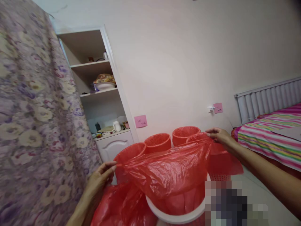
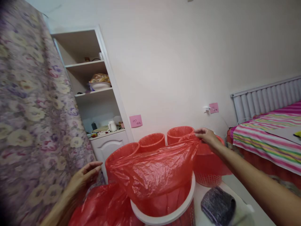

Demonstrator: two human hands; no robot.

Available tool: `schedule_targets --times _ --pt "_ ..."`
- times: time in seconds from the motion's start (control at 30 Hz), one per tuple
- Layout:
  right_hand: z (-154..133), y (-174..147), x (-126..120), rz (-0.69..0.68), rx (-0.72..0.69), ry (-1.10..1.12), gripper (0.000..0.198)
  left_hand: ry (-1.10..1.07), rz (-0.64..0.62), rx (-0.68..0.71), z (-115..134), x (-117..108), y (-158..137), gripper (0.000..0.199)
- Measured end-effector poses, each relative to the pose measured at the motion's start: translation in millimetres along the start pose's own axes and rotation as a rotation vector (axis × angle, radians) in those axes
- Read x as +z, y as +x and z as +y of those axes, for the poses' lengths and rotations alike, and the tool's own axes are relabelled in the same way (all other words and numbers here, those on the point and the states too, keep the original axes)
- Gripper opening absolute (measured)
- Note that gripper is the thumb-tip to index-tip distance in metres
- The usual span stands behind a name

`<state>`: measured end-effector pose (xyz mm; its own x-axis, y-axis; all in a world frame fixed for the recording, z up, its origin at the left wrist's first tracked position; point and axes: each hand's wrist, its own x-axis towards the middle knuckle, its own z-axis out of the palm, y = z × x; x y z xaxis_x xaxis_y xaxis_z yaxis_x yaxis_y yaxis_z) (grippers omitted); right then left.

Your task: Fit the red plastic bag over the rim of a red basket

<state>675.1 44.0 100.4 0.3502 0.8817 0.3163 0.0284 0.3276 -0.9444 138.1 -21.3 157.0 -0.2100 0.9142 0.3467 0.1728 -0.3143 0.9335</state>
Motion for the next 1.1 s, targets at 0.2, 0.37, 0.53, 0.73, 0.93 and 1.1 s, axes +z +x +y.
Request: schedule_targets --times 0.2,0.37,0.53,0.73,0.93,1.1 --pt "-44 -17 10 -0.268 -0.285 -0.306 0.033 0.46 -0.244 0.196 21 10 -8 0.056" --pt "-61 -23 37 -0.571 -0.317 -0.564 0.079 0.605 -0.371 0.184 23 43 -2 0.097" --pt "-56 -4 51 -0.666 -0.272 -0.804 0.103 0.647 -0.419 0.164 13 58 16 0.065" --pt "-40 2 69 -0.729 -0.367 -0.913 0.042 0.515 -0.468 0.198 1 74 17 0.019" --pt "-36 3 72 -0.622 -0.497 -0.857 0.009 0.3 -0.412 0.143 -9 82 21 0.02" --pt "-49 -2 77 -0.508 -0.548 -0.85 0.015 0.227 -0.299 0.128 -14 94 37 0.025"
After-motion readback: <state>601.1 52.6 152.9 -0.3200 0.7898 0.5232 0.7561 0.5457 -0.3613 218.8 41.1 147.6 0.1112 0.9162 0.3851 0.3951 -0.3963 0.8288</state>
